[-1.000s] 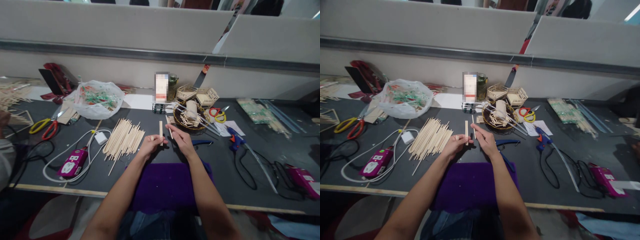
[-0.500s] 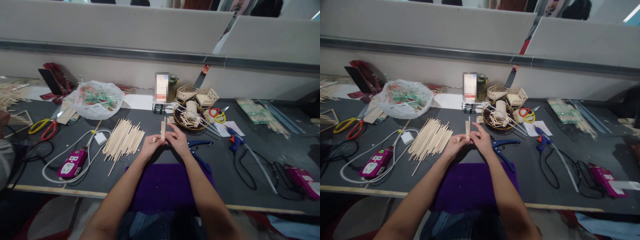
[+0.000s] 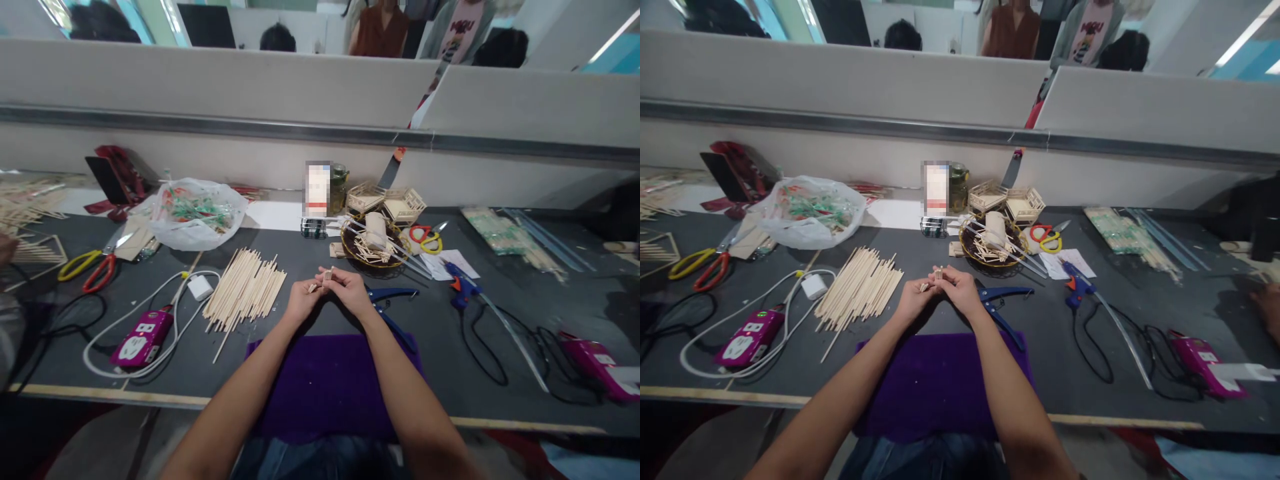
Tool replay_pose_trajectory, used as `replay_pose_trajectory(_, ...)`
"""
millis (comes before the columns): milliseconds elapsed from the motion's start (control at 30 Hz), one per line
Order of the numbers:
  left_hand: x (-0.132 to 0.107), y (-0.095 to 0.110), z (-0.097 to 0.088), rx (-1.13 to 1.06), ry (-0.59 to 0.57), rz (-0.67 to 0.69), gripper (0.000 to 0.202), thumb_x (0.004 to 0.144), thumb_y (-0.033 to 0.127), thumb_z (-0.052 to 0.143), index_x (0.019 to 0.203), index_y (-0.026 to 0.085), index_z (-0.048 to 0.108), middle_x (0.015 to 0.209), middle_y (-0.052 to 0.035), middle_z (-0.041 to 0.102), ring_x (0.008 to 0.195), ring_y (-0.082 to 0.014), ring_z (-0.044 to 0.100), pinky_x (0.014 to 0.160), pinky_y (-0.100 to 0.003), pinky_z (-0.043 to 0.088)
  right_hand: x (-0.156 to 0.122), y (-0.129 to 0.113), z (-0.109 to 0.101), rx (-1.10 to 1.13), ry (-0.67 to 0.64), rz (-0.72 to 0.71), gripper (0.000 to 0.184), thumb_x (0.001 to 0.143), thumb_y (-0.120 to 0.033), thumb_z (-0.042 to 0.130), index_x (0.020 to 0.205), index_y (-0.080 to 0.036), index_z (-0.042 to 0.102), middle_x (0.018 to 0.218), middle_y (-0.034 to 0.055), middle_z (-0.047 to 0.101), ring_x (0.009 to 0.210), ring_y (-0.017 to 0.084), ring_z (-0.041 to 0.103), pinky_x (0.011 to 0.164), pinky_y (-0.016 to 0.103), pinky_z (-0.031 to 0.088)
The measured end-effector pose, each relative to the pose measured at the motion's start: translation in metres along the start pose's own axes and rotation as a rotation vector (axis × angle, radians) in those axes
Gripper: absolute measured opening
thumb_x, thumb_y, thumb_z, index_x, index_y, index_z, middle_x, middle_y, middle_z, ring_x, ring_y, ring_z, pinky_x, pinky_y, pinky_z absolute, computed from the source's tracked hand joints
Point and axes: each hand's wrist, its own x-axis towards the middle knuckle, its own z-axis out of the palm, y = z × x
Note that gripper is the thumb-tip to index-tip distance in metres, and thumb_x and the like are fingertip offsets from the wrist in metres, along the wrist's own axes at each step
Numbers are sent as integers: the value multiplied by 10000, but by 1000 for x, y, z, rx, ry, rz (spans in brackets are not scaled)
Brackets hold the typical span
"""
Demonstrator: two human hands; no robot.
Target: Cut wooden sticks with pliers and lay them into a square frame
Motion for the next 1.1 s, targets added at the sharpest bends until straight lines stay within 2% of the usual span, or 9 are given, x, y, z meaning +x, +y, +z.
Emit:
replay_pose_trajectory(133,0,0,1,24,12,-1,377,616,486,723,600,110,693,520,12,544,516,-87,399,524,-226,317,-1,5,-2,-23,-3,-4,168,787,-283,639,891,-260,769,991,22,751,1066,256,664,1103,484,337)
replay_pose_trajectory(300,-2,0,2,31,25,8,330,620,449,708,658,122,730,582,-14,628,547,-111,468,562,-239,377,-2,1,-4,-81,-1,-12,175,782,-304,649,902,-270,771,1025,21,742,1050,250,671,1094,474,351)
replay_pose_trajectory(567,-1,-7,-1,-9,9,18,317,621,415,749,699,108,752,587,-19,642,554,-109,489,556,-235,394,-2,-3,-3,-48,-10,-53,136,785,-314,656,853,-284,771,935,9,759,1028,246,682,1104,483,328)
replay_pose_trajectory(733,2,-6,-1,-6,25,30,288,605,398,751,604,112,721,531,-8,595,513,-91,431,519,-225,348,-2,-4,-5,-42,-17,-45,132,792,-322,652,829,-275,771,926,17,761,1036,249,679,1107,482,315)
replay_pose_trajectory(833,3,-5,-1,-5,16,26,263,598,378,748,609,117,722,532,-3,594,511,-90,427,522,-225,344,-2,-1,-5,-58,-12,-28,145,801,-333,644,829,-269,770,931,23,762,1040,251,676,1104,478,313)
replay_pose_trajectory(900,4,-4,0,-13,20,25,261,599,378,746,626,119,727,543,-3,603,517,-93,440,531,-227,354,-2,1,-5,-62,2,-25,148,800,-334,646,839,-264,770,938,29,761,1025,247,679,1063,456,369)
replay_pose_trajectory(1000,4,-5,1,-21,38,17,284,591,400,748,618,119,721,544,-4,603,525,-99,453,534,-228,365,0,4,-4,-103,26,-63,140,792,-328,661,816,-248,773,914,43,742,940,223,679,915,376,481)
replay_pose_trajectory(1100,4,-6,0,-3,56,13,300,590,416,742,617,119,717,544,-4,603,526,-102,459,536,-228,363,3,5,-3,-176,50,-106,145,790,-332,673,797,-228,774,823,44,677,817,185,647,785,311,503)
